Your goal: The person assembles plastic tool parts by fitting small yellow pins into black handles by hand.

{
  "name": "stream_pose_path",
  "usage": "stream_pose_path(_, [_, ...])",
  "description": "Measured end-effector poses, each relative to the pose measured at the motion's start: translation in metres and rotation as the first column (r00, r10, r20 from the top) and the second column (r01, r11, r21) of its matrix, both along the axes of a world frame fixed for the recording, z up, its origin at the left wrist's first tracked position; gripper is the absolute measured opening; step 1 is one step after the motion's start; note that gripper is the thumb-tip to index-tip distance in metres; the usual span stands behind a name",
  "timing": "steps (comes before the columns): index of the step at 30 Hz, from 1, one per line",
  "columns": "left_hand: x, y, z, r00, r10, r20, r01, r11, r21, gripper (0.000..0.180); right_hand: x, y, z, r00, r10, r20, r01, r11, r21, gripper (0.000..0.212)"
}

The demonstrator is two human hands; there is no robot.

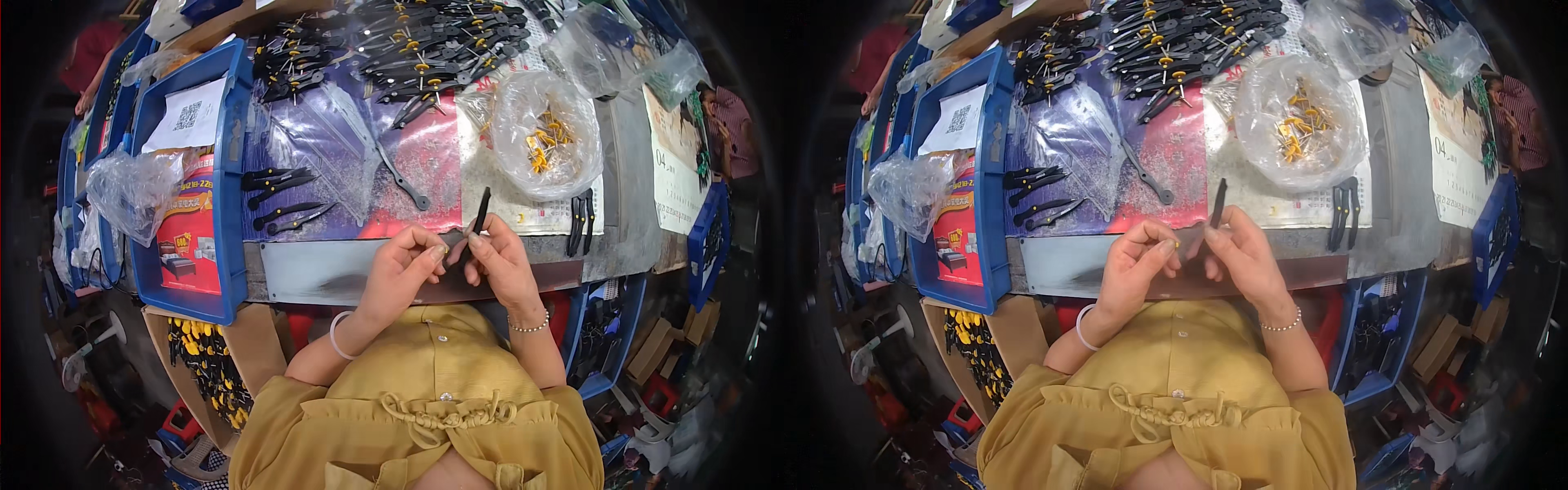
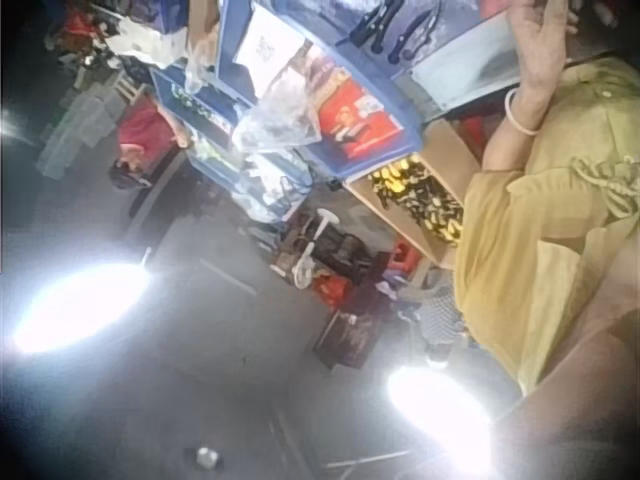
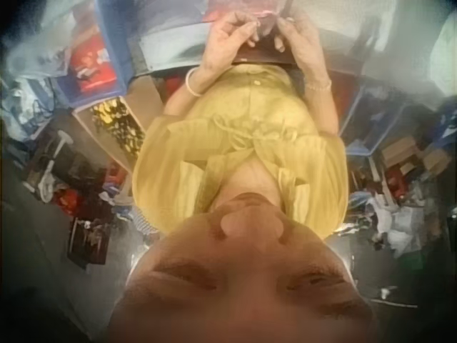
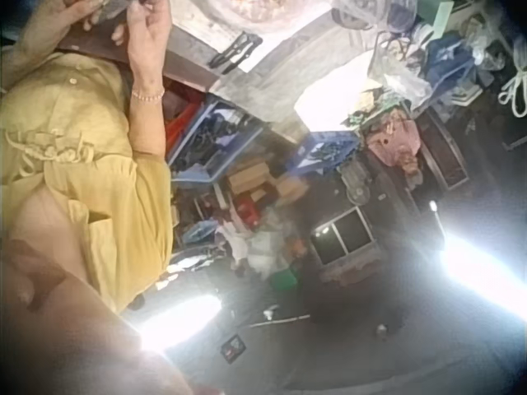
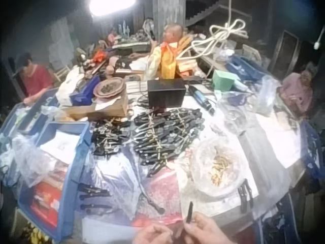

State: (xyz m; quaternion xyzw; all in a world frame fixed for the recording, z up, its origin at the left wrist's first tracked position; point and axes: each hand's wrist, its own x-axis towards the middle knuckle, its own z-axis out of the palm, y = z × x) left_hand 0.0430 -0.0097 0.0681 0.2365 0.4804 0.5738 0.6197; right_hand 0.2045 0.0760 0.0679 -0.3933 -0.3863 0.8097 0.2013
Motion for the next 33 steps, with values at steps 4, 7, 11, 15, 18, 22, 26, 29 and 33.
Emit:
stream_pose_path(4, [0.006, 0.002, 0.002, 1.0, -0.019, -0.018, 0.018, 0.999, -0.026, 0.011, 0.004, -0.005, 0.001, 0.996, 0.092, -0.004, -0.091, 0.993, 0.073, 0.032])
stream_pose_path(7, [0.009, 0.004, 0.002, 0.999, -0.024, -0.03, 0.023, 0.999, -0.034, 0.011, 0.008, -0.007, 0.002, 0.995, 0.095, -0.008, -0.094, 0.992, 0.082, 0.032])
stream_pose_path(11, [0.01, 0.005, -0.001, 0.997, -0.037, -0.072, 0.034, 0.999, -0.031, 0.011, 0.011, -0.008, 0.007, 0.998, 0.062, 0.019, -0.062, 0.998, -0.009, 0.029])
stream_pose_path(15, [0.011, 0.006, -0.001, 0.997, -0.047, -0.053, 0.044, 0.998, -0.051, 0.01, 0.014, -0.01, -0.002, 1.0, 0.008, 0.023, -0.009, 1.0, 0.03, 0.027])
stream_pose_path(18, [0.011, 0.005, -0.001, 0.996, -0.055, -0.072, 0.05, 0.997, -0.065, 0.01, 0.015, -0.011, -0.005, 0.999, -0.04, -0.002, 0.04, 0.999, -0.012, 0.026])
stream_pose_path(22, [0.012, 0.004, -0.003, 0.995, -0.049, -0.091, 0.045, 0.998, -0.041, 0.009, 0.013, -0.015, -0.003, 0.999, -0.041, 0.0, 0.041, 0.999, 0.01, 0.027])
stream_pose_path(26, [0.013, 0.003, -0.002, 0.986, -0.034, -0.161, 0.029, 0.999, -0.03, 0.009, 0.01, -0.02, 0.005, 0.998, -0.022, 0.063, 0.014, 0.993, 0.116, 0.031])
stream_pose_path(29, [0.013, 0.002, -0.005, 0.982, -0.005, -0.188, 0.013, 0.999, 0.037, 0.009, 0.008, -0.023, 0.009, 0.993, 0.006, 0.114, -0.035, 0.966, 0.255, 0.033])
stream_pose_path(33, [0.014, 0.0, -0.009, 0.965, -0.005, -0.264, 0.024, 0.998, 0.066, 0.008, 0.003, -0.024, 0.017, 0.99, 0.0, 0.139, -0.04, 0.959, 0.282, 0.034])
